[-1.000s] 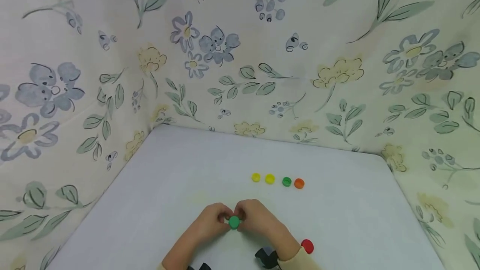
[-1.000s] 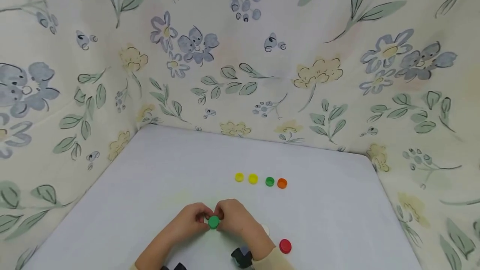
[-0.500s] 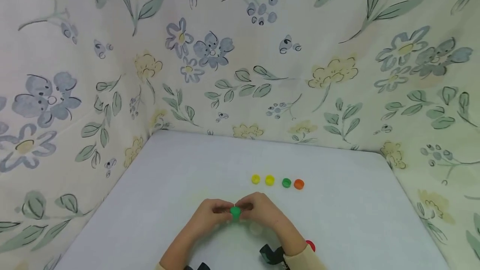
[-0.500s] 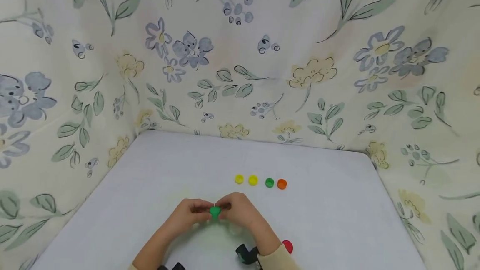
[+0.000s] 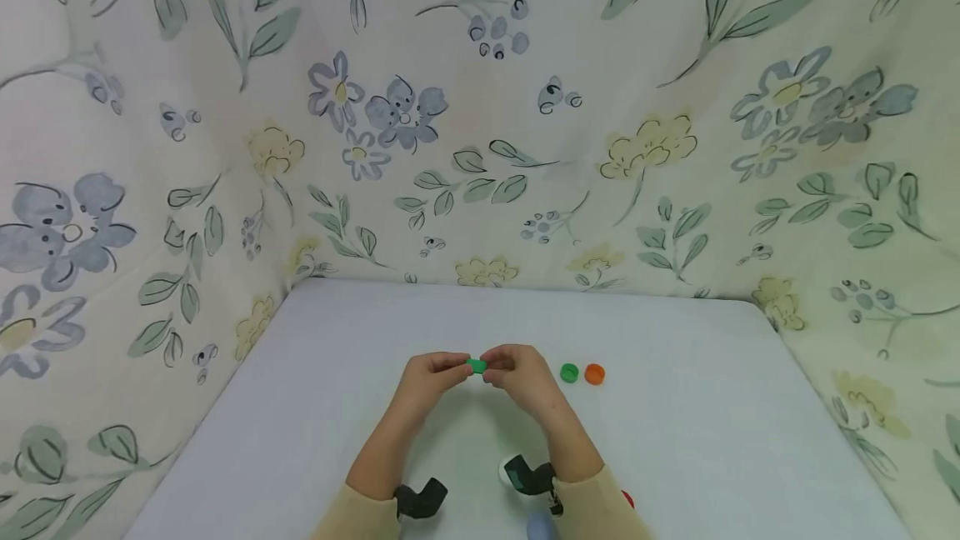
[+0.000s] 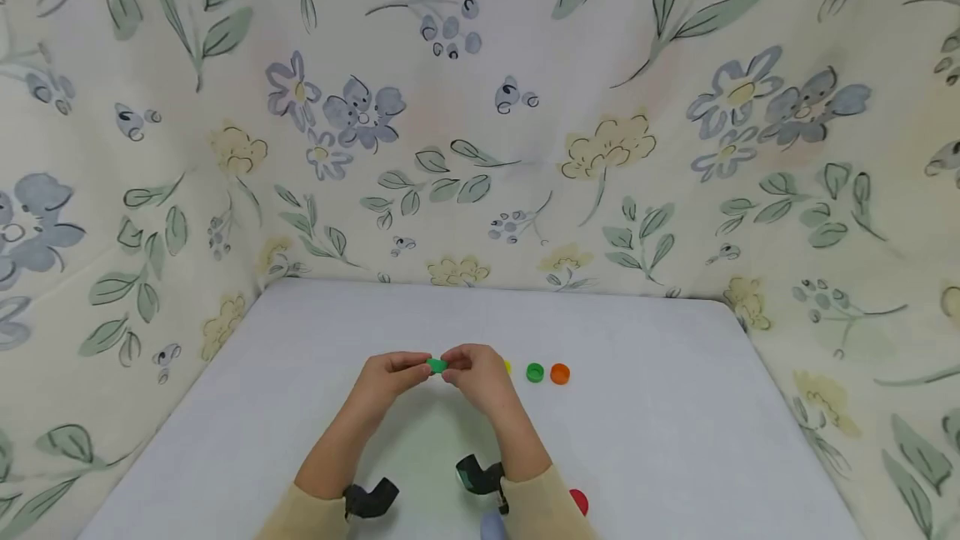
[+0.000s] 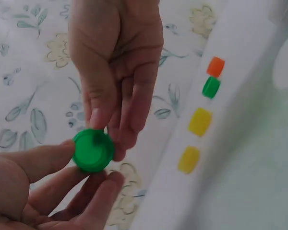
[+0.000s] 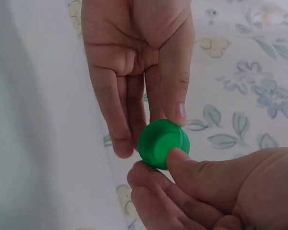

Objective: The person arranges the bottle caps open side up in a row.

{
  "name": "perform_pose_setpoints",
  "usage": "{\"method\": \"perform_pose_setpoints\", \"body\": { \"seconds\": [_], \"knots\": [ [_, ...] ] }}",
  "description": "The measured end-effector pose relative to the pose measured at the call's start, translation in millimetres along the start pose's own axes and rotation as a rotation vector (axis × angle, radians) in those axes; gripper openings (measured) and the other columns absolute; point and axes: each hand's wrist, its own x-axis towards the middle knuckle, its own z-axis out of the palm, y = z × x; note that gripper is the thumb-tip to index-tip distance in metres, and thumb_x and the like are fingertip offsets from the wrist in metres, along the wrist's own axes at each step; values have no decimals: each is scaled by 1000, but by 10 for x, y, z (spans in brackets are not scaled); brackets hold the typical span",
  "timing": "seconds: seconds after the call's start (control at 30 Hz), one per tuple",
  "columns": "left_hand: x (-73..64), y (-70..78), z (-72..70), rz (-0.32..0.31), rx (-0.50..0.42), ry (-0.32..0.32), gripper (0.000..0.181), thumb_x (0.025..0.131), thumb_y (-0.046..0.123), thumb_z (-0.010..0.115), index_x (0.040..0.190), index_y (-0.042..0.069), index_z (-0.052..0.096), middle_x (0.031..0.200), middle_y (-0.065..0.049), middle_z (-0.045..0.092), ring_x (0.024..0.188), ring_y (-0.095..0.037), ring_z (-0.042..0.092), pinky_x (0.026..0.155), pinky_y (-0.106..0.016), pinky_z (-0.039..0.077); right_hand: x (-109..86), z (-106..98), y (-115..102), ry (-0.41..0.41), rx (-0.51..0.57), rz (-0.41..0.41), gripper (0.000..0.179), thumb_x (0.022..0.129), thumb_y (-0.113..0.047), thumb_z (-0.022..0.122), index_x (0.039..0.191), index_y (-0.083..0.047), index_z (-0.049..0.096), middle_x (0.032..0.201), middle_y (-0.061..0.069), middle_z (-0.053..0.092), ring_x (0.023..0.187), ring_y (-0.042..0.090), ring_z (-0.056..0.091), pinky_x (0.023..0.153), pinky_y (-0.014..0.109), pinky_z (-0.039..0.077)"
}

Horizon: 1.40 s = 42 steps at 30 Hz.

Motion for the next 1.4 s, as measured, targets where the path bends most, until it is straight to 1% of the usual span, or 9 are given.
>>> {"method": "perform_pose_setpoints", "body": {
  "seconds": [0.17, 0.3, 0.47, 0.6, 0.77, 0.93, 1.13, 1.27, 1.4],
  "knots": [
    [26, -189, 100, -22, -83, 120, 24, 91, 18, 79, 106, -1, 77, 97, -4, 74, 93, -17, 67, 87, -37, 55, 72, 116, 136, 44, -60, 13, 15, 96, -8, 72, 111, -5, 75, 104, 3, 71, 94, 20, 67, 82, 40, 57],
    [88, -261, 171, -9, -83, 190, 21, 92, 18, 78, 102, 0, 78, 95, -5, 73, 91, -15, 64, 83, -30, 53, 138, 153, 199, 91, -94, 16, 13, 94, -9, 74, 106, -4, 74, 101, 3, 72, 91, 19, 67, 77, 37, 57],
    [145, -292, 242, -12, -85, 226, 22, 93, 17, 77, 106, -1, 78, 104, -9, 74, 93, -15, 66, 81, -26, 55, 201, 185, 269, 185, -124, 18, 7, 93, -13, 76, 96, -7, 73, 86, 1, 71, 78, 15, 65, 68, 32, 54],
    [170, -293, 284, -16, -60, 212, 22, 95, 13, 75, 111, -2, 76, 113, -13, 72, 98, -19, 67, 81, -27, 56, 224, 217, 295, 224, -143, 4, 7, 93, -13, 76, 90, -7, 75, 85, 2, 72, 76, 15, 65, 66, 31, 54],
    [180, -315, 321, -61, 3, 200, 23, 94, 6, 71, 114, -5, 74, 115, -16, 71, 101, -23, 66, 81, -30, 56, 219, 254, 293, 159, -167, 38, 12, 90, -9, 78, 100, -1, 75, 90, 5, 72, 83, 19, 66, 72, 34, 57],
    [167, -329, 334, -82, -15, 202, 33, 94, 4, 68, 124, -9, 67, 121, -20, 69, 112, -30, 64, 90, -37, 56, 205, 259, 285, 78, -199, 79, 34, 90, -10, 78, 120, 5, 70, 99, 9, 71, 91, 23, 66, 79, 39, 58],
    [150, -298, 344, -92, -61, 176, 36, 96, 4, 65, 131, -7, 62, 131, -21, 64, 119, -34, 62, 98, -42, 53, 170, 237, 233, -16, -182, 128, 58, 90, -14, 78, 140, 7, 56, 116, 15, 69, 103, 28, 65, 89, 45, 56],
    [145, -280, 358, -105, -73, 171, 36, 97, 6, 63, 132, -5, 61, 132, -19, 64, 119, -32, 62, 99, -42, 52, 114, 214, 168, -91, -199, 151, 60, 91, -17, 79, 141, 5, 55, 127, 19, 66, 117, 34, 63, 96, 50, 53],
    [149, -268, 382, -135, -59, 216, 33, 98, 7, 61, 129, -1, 64, 128, -14, 65, 117, -29, 62, 99, -43, 51, 75, 213, 130, -193, -288, 125, 57, 91, -22, 79, 139, 3, 59, 135, 19, 63, 126, 36, 58, 102, 54, 48]
  ]
}}
